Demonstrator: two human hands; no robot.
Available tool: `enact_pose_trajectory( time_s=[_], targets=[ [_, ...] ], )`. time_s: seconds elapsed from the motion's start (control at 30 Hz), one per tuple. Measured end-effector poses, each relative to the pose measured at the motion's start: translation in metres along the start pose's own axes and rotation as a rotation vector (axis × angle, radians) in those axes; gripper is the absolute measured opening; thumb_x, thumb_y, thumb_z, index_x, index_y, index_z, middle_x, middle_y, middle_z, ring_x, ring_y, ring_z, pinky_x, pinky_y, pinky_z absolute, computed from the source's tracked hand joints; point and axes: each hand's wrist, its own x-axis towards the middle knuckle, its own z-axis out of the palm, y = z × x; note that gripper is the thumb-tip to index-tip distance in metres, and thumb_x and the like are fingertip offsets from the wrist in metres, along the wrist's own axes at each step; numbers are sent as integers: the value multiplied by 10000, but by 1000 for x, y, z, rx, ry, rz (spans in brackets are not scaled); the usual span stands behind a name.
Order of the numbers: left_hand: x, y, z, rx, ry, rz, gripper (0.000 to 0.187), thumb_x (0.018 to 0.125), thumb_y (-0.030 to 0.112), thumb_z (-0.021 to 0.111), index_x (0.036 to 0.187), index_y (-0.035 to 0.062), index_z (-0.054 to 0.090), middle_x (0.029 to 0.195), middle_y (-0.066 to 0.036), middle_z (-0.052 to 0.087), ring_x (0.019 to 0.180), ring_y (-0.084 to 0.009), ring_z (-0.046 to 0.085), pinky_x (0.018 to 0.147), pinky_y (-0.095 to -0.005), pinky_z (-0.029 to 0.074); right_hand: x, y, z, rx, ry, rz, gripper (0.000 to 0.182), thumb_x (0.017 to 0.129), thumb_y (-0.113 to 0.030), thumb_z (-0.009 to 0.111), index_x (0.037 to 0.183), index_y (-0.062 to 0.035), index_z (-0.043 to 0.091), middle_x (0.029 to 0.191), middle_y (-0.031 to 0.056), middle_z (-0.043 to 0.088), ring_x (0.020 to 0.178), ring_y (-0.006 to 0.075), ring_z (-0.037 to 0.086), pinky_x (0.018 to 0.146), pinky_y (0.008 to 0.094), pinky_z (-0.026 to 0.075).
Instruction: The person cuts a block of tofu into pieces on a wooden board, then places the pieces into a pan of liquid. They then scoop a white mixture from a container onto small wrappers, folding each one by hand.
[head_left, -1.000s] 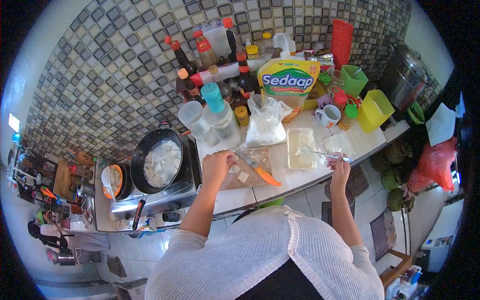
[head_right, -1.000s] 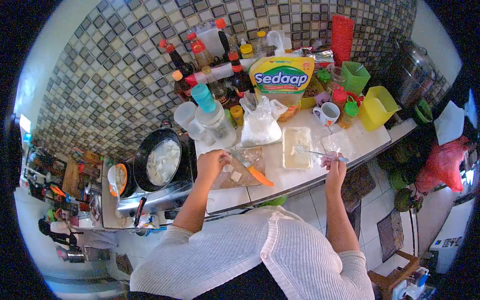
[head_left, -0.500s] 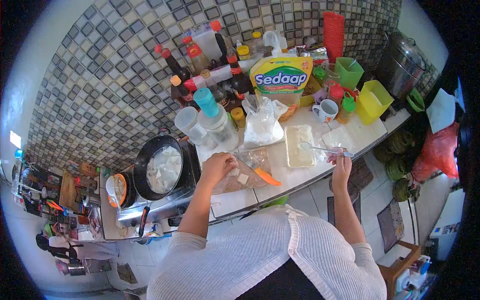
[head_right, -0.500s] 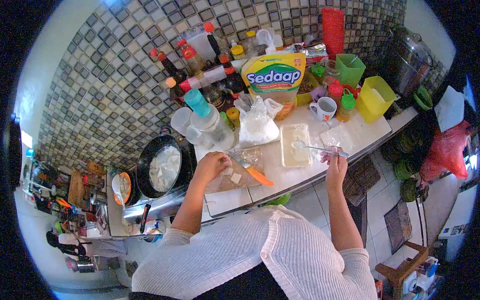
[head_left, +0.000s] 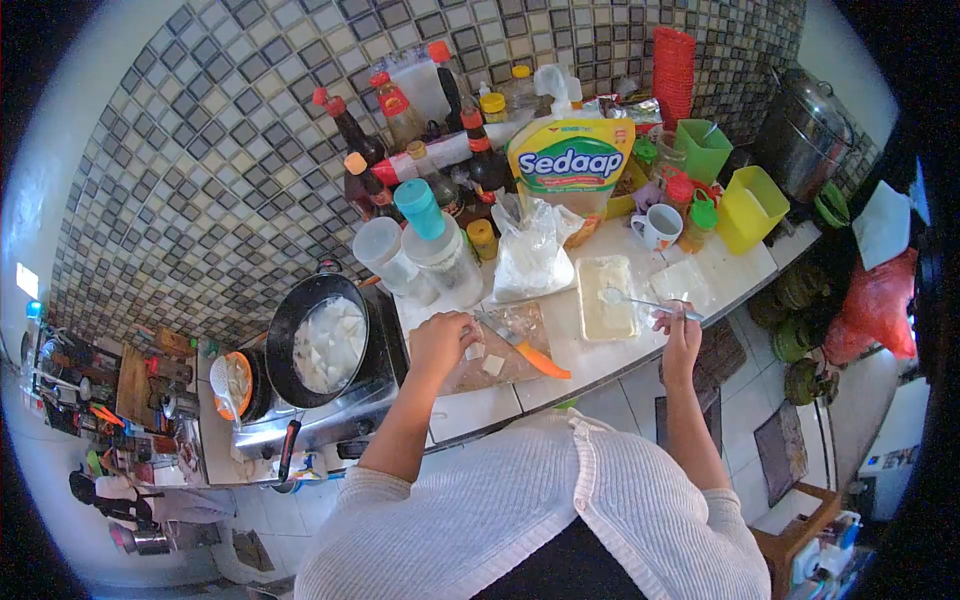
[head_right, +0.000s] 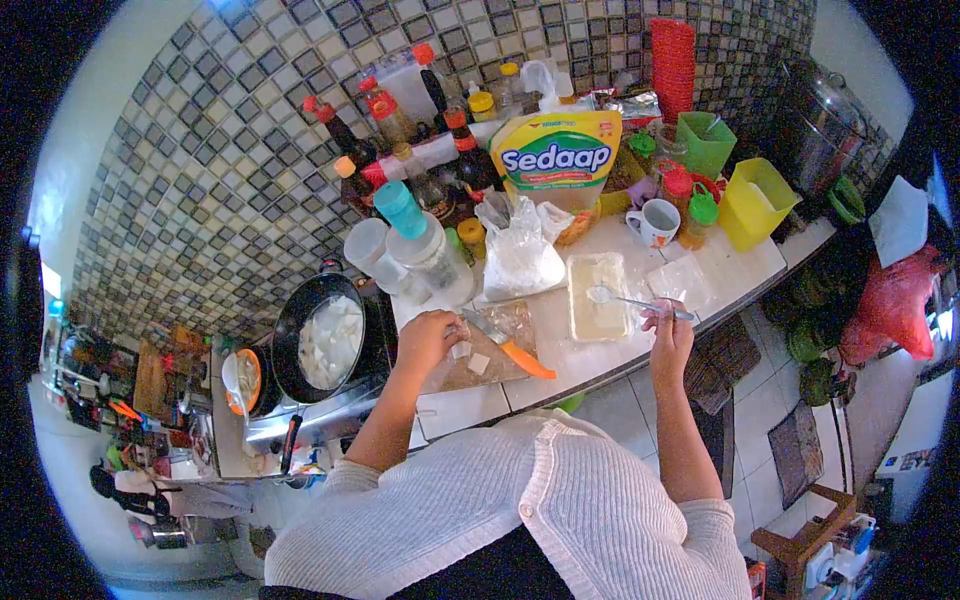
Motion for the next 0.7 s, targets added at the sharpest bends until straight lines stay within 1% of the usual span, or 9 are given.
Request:
enact_pose_trajectory(
  time_s=[0.07, 0.13, 0.23, 0.37, 0.43, 0.47, 0.53, 0.63, 0.7],
  targets=[
    [1, -3, 0, 2, 31, 19, 158, 775, 296, 682, 857, 160, 679, 884, -47, 670, 847, -272, 638, 685, -399, 505, 1, 0, 3, 3, 14, 11, 268, 1005, -221, 401, 946, -15, 564, 797, 41, 615, 652, 94, 514, 587, 236, 370],
    [4, -6, -2, -115, -85, -10, 145, 801, 241, 660, 886, 124, 659, 888, -75, 656, 868, -284, 627, 707, -407, 497, 2, -2, 6, 6, 27, 22, 268, 1005, -220, 404, 943, -14, 564, 800, 43, 615, 653, 95, 514, 582, 237, 370],
    [7, -11, -1, -228, -104, 1, 135, 824, 192, 628, 910, 89, 625, 871, -101, 645, 861, -309, 622, 723, -415, 488, 3, -6, 7, -6, 20, 5, 272, 1005, -220, 406, 942, -5, 561, 784, 50, 612, 654, 102, 520, 587, 243, 386],
    [12, -15, -2, -240, -149, -17, 116, 836, 147, 605, 933, 83, 598, 878, -113, 646, 862, -328, 618, 732, -420, 486, 6, -8, 3, -110, 30, -59, 278, 1002, -201, 409, 938, 19, 566, 753, 67, 609, 648, 116, 531, 609, 253, 426],
    [14, -18, -2, -307, -154, 54, 101, 846, 106, 585, 935, 58, 584, 874, -136, 645, 853, -340, 616, 728, -424, 481, 8, -17, 4, -155, 41, -84, 276, 999, -183, 411, 933, 30, 573, 752, 81, 614, 645, 123, 539, 608, 259, 442],
    [14, -19, -2, -309, -155, 57, 101, 846, 106, 585, 935, 58, 584, 874, -136, 645, 853, -340, 616, 728, -424, 481, 8, -23, 4, -189, 44, -93, 274, 996, -179, 413, 931, 31, 577, 745, 80, 615, 641, 123, 536, 610, 260, 442],
    [13, -17, -5, -464, -121, 58, 112, 852, 82, 572, 952, 32, 578, 863, -161, 645, 850, -346, 618, 735, -422, 482, 7, -35, 4, -228, 45, -99, 272, 994, -174, 416, 929, 32, 581, 739, 80, 616, 637, 122, 532, 611, 262, 442],
    [11, -26, -3, -423, -97, 45, 134, 859, 91, 576, 967, 12, 579, 870, -170, 645, 852, -340, 622, 746, -410, 487, 5, -41, 4, -275, 24, -109, 265, 989, -167, 419, 935, 32, 586, 737, 75, 611, 648, 122, 531, 626, 263, 441],
    [11, -29, -8, -401, -120, 28, 142, 865, 101, 581, 974, 10, 581, 889, -165, 649, 855, -327, 627, 751, -396, 490, 3, -42, 3, -219, 26, -123, 265, 986, -169, 426, 932, 38, 583, 733, 71, 604, 661, 124, 530, 641, 261, 437]
  ],
)
